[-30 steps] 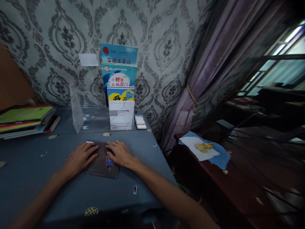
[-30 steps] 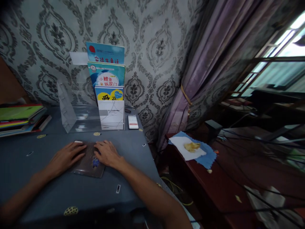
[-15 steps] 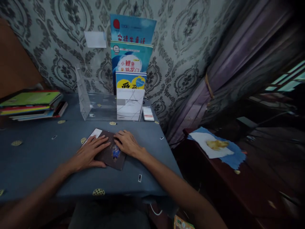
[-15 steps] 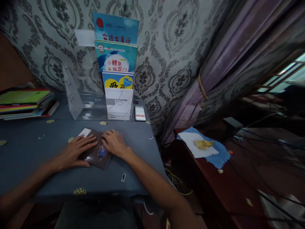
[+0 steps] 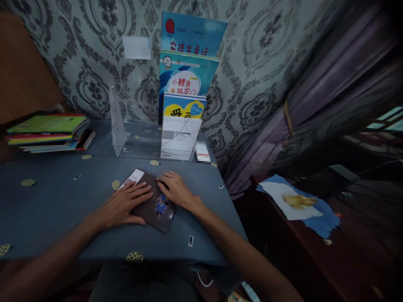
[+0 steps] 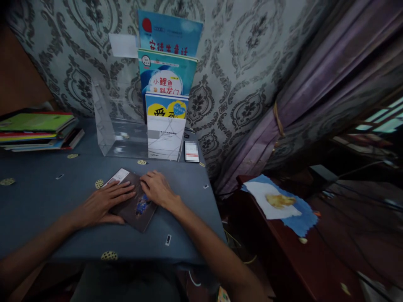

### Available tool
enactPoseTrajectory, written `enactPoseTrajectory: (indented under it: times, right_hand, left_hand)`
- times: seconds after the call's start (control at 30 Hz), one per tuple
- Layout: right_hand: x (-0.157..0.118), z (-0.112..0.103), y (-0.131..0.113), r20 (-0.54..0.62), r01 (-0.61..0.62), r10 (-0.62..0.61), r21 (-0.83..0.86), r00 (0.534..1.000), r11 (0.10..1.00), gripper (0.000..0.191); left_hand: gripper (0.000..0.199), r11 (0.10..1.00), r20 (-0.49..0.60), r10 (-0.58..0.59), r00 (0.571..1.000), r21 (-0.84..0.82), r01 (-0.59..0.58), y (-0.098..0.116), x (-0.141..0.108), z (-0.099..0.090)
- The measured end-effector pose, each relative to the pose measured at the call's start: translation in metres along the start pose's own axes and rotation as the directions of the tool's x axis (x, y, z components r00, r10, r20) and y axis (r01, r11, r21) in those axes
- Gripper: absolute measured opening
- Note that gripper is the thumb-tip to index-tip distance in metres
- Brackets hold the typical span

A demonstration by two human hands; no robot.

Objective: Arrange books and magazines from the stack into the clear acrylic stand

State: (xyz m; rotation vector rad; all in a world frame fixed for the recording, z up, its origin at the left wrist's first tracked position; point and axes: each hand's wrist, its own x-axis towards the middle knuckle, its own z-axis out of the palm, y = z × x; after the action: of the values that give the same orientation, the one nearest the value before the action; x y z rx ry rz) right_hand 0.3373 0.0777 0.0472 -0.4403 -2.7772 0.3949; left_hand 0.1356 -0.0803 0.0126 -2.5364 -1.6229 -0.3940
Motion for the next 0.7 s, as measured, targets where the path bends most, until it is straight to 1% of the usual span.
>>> enactPoseTrajectory:
  times: [0.07, 0.13, 0.17, 0.23, 0.3, 0.37, 0.43, 0.5, 0.57, 0.63, 0.7]
  right_hand:
    - [0.009, 0.005, -0.003, 0.026, 0.097, -0.098, 0.040, 0.995, 0.994, 0.028]
    - [0.021, 0.012, -0.007, 0.066, 0.203, -0.209, 0.086, 0.976, 0.975, 0.035]
    - [0.029, 0.017, -0.009, 0.087, 0.243, -0.253, 0.107, 0.964, 0.964, 0.038]
    - [0.045, 0.024, -0.013, 0.126, 0.281, -0.298, 0.137, 0.946, 0.950, 0.039]
    - [0.059, 0.031, -0.016, 0.146, 0.267, -0.287, 0.144, 0.947, 0.953, 0.037]
    - [0.071, 0.036, -0.016, 0.141, 0.222, -0.240, 0.137, 0.960, 0.966, 0.035]
    - [0.078, 0.040, -0.015, 0.124, 0.166, -0.182, 0.130, 0.975, 0.977, 0.034]
    - [0.081, 0.044, -0.013, 0.108, 0.131, -0.145, 0.128, 0.983, 0.983, 0.034]
    - [0.080, 0.046, -0.012, 0.095, 0.133, -0.144, 0.117, 0.985, 0.984, 0.034]
    - [0.077, 0.046, -0.012, 0.074, 0.157, -0.163, 0.085, 0.984, 0.984, 0.034]
    - [0.074, 0.043, -0.016, 0.061, 0.226, -0.230, 0.056, 0.971, 0.972, 0.034]
  left_hand:
    - [0.082, 1.000, -0.004, 0.004, 1.000, -0.014, -0.004, 0.002, 0.002, -0.003]
    - [0.078, 0.999, -0.018, 0.026, 0.999, -0.018, -0.027, 0.006, 0.003, -0.006]
    - [0.074, 0.999, -0.030, 0.041, 0.999, -0.020, -0.041, 0.008, 0.004, -0.007]
    - [0.066, 0.998, -0.058, 0.059, 0.997, -0.019, -0.060, 0.011, 0.005, -0.009]
    - [0.061, 0.998, -0.081, 0.064, 0.995, -0.014, -0.066, 0.012, 0.006, -0.008]
    - [0.061, 0.997, -0.094, 0.068, 0.993, -0.014, -0.069, 0.012, 0.005, -0.007]
    - [0.062, 0.997, -0.104, 0.076, 0.992, -0.017, -0.079, 0.013, 0.005, -0.007]
    - [0.057, 0.996, -0.125, 0.092, 0.988, 0.006, -0.092, 0.016, 0.004, -0.008]
    - [0.044, 0.991, -0.159, 0.129, 0.979, 0.056, -0.121, 0.021, 0.003, -0.010]
    - [0.030, 0.979, -0.206, 0.189, 0.960, 0.110, -0.169, 0.030, 0.004, -0.013]
    - [0.018, 0.966, -0.261, 0.248, 0.933, 0.141, -0.218, 0.038, 0.007, -0.016]
